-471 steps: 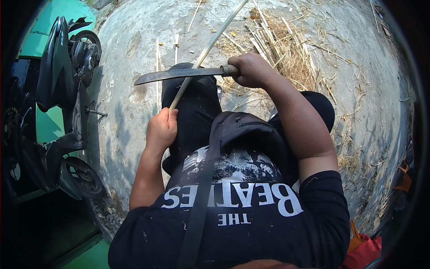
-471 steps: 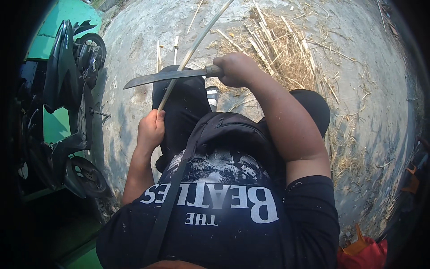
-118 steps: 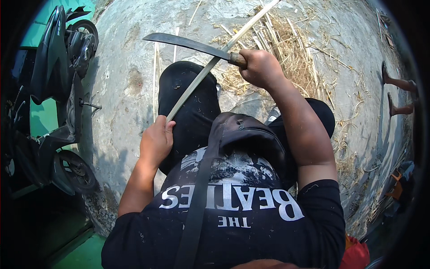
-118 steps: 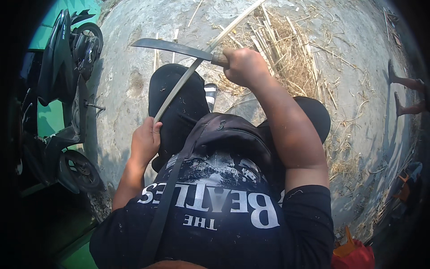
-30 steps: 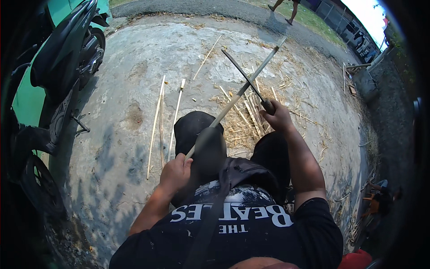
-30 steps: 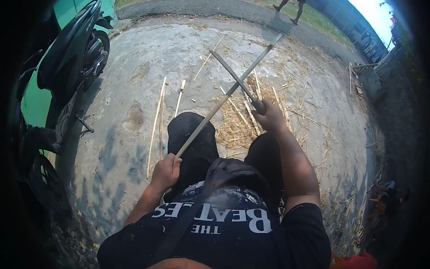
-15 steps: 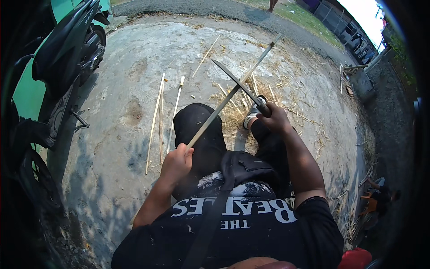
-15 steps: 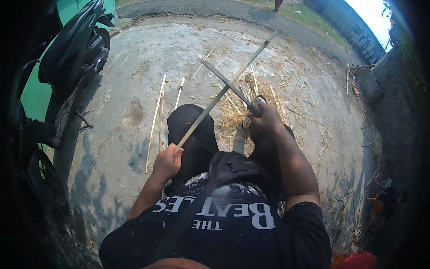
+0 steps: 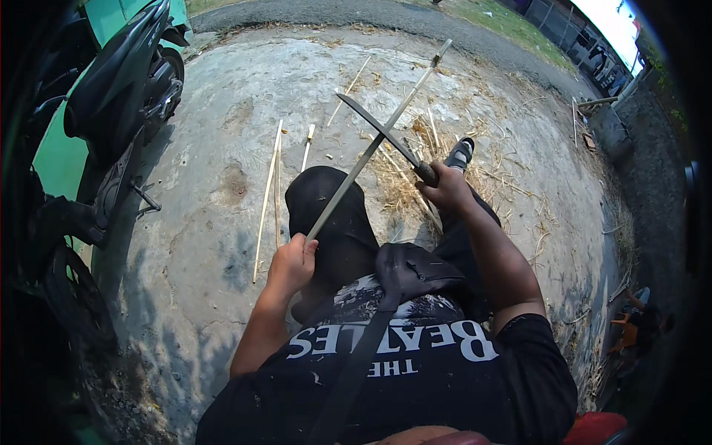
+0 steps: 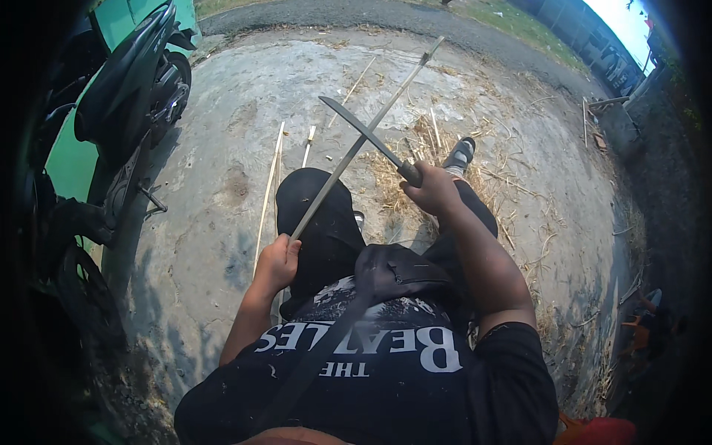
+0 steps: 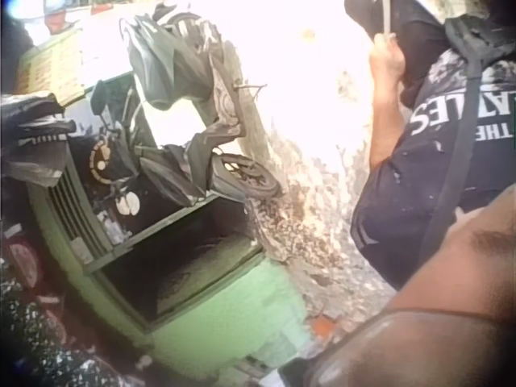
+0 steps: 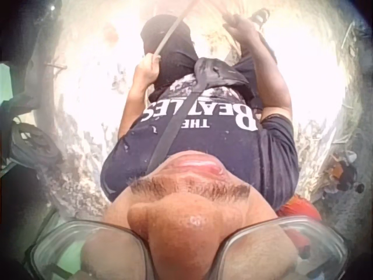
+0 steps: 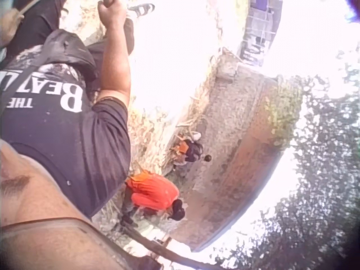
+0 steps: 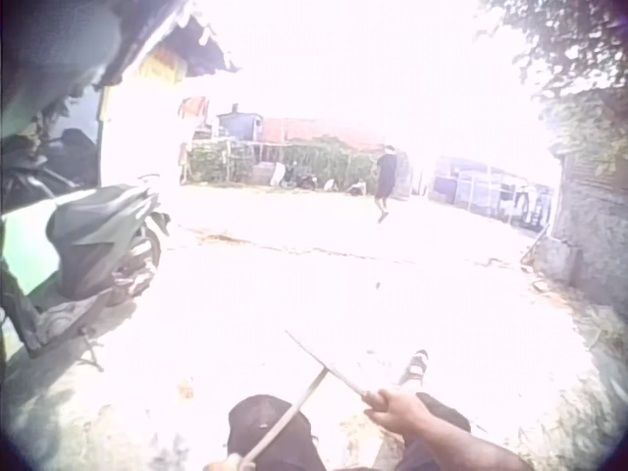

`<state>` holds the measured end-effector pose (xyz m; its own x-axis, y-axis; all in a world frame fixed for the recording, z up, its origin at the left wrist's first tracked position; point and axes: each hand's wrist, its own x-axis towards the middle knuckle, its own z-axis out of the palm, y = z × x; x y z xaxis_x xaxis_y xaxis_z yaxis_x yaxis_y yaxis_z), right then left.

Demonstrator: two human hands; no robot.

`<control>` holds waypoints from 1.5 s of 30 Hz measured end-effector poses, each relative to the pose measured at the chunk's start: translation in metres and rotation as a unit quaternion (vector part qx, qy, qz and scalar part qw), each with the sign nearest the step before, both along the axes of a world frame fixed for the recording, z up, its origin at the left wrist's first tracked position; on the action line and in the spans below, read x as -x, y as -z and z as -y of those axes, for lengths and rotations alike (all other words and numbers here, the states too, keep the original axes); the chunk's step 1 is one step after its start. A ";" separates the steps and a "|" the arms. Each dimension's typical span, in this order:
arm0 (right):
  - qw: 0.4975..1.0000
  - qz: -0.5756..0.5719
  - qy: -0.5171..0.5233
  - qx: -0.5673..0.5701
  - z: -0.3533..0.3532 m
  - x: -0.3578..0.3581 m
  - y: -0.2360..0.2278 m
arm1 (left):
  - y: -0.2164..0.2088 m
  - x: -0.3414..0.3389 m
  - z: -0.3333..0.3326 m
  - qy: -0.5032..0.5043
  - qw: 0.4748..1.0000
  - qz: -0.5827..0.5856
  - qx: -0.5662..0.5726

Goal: The person scrapes along a bamboo stick using a knife.

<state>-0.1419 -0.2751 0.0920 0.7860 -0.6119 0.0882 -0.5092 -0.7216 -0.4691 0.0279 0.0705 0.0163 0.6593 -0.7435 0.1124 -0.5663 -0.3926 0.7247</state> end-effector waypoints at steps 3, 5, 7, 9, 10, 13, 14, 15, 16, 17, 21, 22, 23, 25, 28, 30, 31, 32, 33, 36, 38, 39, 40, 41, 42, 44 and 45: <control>0.999 -0.008 -0.013 0.034 0.003 0.001 -0.008 | -0.002 0.001 0.002 0.012 1.000 -0.016 0.019; 0.999 -0.030 -0.014 0.029 0.011 0.000 -0.019 | -0.003 0.002 0.009 0.018 0.999 -0.019 0.035; 0.982 -0.118 -0.068 0.129 0.021 0.000 -0.032 | -0.005 0.004 0.015 0.000 0.999 0.010 -0.031; 0.975 -0.136 -0.059 0.166 0.031 0.001 -0.050 | -0.006 -0.001 0.027 0.012 0.999 0.019 -0.039; 0.975 -0.146 -0.058 0.155 0.039 0.002 -0.051 | -0.007 -0.005 0.034 0.024 0.998 0.028 -0.041; 0.977 -0.093 -0.096 0.167 0.050 -0.008 -0.036 | -0.009 -0.003 0.026 0.020 0.998 0.026 -0.051; 0.974 -0.108 -0.121 0.155 0.047 -0.019 -0.030 | -0.009 0.004 0.019 0.011 0.999 0.014 -0.032; 0.971 -0.117 -0.157 0.136 0.041 -0.032 -0.022 | -0.012 0.005 0.005 -0.007 1.000 0.004 -0.022; 0.973 -0.113 -0.157 0.129 0.049 -0.025 -0.018 | -0.012 0.003 0.005 -0.004 0.999 -0.009 -0.034; 0.977 -0.078 -0.140 0.143 0.059 -0.015 -0.015 | -0.009 0.006 0.013 -0.008 0.999 -0.006 -0.045; 0.993 0.047 -0.105 0.035 0.085 -0.004 0.046 | -0.024 0.008 0.040 0.022 0.997 -0.002 -0.073; 0.992 0.049 -0.116 0.020 0.082 -0.006 0.050 | -0.026 0.013 0.045 0.014 0.997 0.019 -0.078; 0.992 0.069 -0.110 0.006 0.080 -0.006 0.052 | -0.027 0.019 0.051 0.008 0.996 0.040 -0.082; 0.989 0.090 -0.118 -0.006 0.078 -0.009 0.050 | -0.031 0.027 0.057 -0.015 0.994 0.025 -0.103; 0.987 0.068 -0.145 0.011 0.074 -0.007 0.037 | -0.031 0.030 0.065 -0.019 0.993 0.045 -0.108; 0.978 0.037 -0.192 0.078 0.076 -0.004 0.032 | -0.033 0.036 0.064 -0.022 0.991 0.059 -0.118; 0.979 0.034 -0.188 0.076 0.082 -0.002 0.034 | -0.034 0.038 0.064 -0.026 0.990 0.074 -0.118; 0.987 0.033 -0.148 0.045 0.090 0.000 0.035 | -0.036 0.039 0.067 -0.021 0.990 0.071 -0.118; 0.994 0.031 -0.108 0.012 0.099 0.003 0.037 | -0.040 0.041 0.070 -0.026 0.990 0.073 -0.121; 0.978 0.056 -0.017 -0.199 0.128 0.010 0.056 | -0.041 0.041 0.073 -0.027 0.986 0.088 -0.140; 0.986 0.045 -0.011 -0.162 0.128 0.015 0.060 | -0.039 0.036 0.071 -0.019 0.983 0.109 -0.147; 0.986 0.043 -0.010 -0.163 0.117 0.016 0.056 | -0.039 0.036 0.068 -0.018 0.983 0.107 -0.148; 0.993 0.037 -0.045 -0.103 0.104 0.016 0.053 | -0.038 0.035 0.067 -0.013 0.985 0.107 -0.136; 0.995 0.031 -0.082 -0.044 0.091 0.014 0.051 | -0.038 0.034 0.066 -0.008 0.986 0.107 -0.124; 0.992 0.003 -0.124 -0.018 0.077 0.011 0.046 | -0.036 0.033 0.064 -0.006 0.987 0.102 -0.123; 0.982 -0.032 -0.175 0.055 0.053 0.005 0.030 | -0.031 0.032 0.059 -0.020 0.988 0.097 -0.120; 0.977 -0.036 -0.191 0.085 0.051 0.001 0.027 | -0.028 0.031 0.058 -0.022 0.988 0.095 -0.119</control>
<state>-0.1431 -0.3262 0.0655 0.9622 -0.2540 0.0983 -0.2149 -0.9298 -0.2986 -0.0032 0.0128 0.0446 0.6756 -0.7346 0.0627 -0.6617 -0.5666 0.4911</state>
